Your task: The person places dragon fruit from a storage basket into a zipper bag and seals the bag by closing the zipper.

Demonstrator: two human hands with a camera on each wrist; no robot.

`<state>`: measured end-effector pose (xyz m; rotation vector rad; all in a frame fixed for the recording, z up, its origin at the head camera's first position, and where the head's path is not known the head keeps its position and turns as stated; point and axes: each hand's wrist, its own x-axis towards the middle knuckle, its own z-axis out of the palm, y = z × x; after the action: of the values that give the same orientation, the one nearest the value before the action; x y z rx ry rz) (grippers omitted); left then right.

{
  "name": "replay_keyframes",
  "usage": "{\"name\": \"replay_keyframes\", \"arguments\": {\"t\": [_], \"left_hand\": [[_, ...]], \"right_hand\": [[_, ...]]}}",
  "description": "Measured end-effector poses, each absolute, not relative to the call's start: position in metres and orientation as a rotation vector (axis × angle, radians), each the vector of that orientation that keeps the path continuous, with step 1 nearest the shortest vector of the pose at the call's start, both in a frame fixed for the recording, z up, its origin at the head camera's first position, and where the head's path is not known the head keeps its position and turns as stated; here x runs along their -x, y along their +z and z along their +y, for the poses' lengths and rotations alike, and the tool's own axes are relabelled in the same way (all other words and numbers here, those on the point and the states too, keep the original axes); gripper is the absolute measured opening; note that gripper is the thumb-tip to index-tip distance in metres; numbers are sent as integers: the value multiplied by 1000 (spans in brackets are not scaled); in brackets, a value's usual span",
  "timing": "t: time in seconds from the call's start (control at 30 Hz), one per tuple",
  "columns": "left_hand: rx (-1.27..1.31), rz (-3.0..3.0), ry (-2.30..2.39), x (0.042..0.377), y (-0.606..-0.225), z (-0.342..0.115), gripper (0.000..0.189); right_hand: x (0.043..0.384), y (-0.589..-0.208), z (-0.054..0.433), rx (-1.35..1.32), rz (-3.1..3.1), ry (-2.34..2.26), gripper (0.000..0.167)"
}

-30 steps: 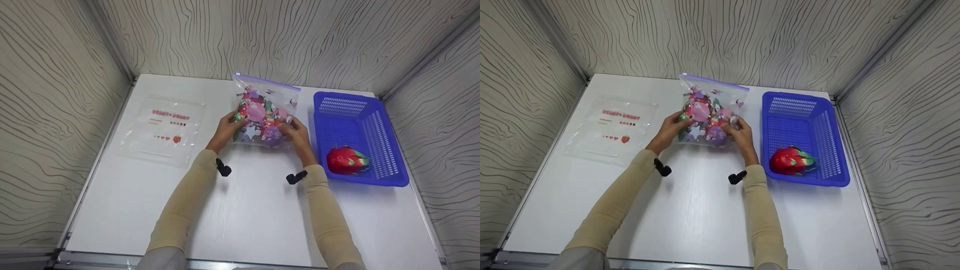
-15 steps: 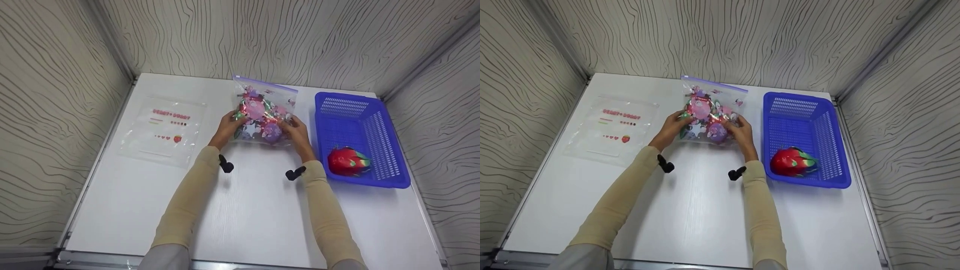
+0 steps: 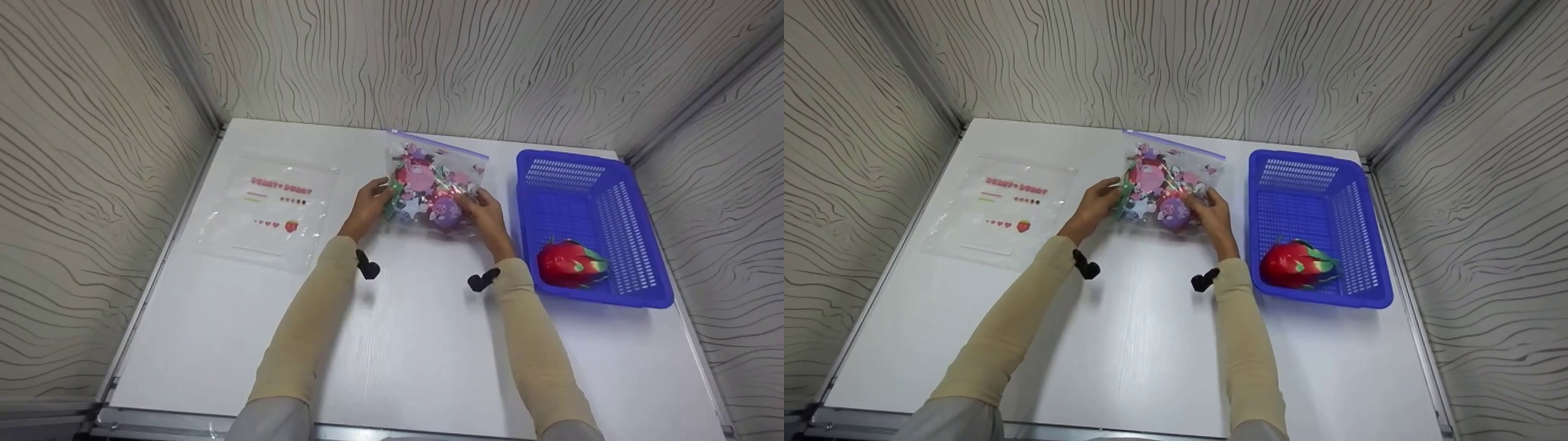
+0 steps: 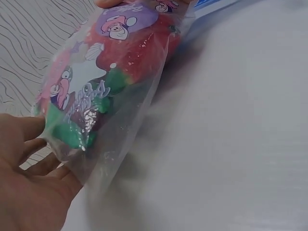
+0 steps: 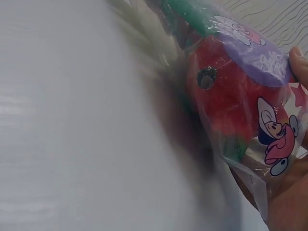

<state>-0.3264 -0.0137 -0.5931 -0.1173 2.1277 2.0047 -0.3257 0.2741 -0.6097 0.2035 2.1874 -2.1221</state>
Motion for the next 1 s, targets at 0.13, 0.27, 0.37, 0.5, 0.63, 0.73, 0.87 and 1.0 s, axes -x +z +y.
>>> {"name": "replay_keyframes", "arguments": {"t": [0.13, 0.27, 0.37, 0.5, 0.63, 0.73, 0.87, 1.0], "left_hand": [[90, 2143, 1994, 326, -592, -14, 53], [113, 2144, 1948, 323, -595, -13, 58], [137, 2133, 1923, 322, -597, -13, 59], [135, 2124, 1927, 321, -598, -12, 54], [133, 2133, 1928, 320, -600, -12, 49], [130, 2139, 1928, 320, -601, -12, 48], [130, 2149, 1925, 320, -601, -10, 49], [135, 2145, 1924, 320, -601, -10, 51]], "right_hand": [[329, -611, 278, -210, 2209, -2077, 58], [331, -611, 277, -200, 2189, -2030, 62], [331, -608, 276, -175, 2204, -1988, 69], [331, -605, 274, -166, 2330, -1917, 76], [330, -605, 274, -204, 2399, -1846, 84], [329, -606, 273, -215, 2392, -1813, 88], [328, -605, 273, -200, 2405, -1800, 87], [328, -605, 272, -201, 2417, -1788, 85]]}}
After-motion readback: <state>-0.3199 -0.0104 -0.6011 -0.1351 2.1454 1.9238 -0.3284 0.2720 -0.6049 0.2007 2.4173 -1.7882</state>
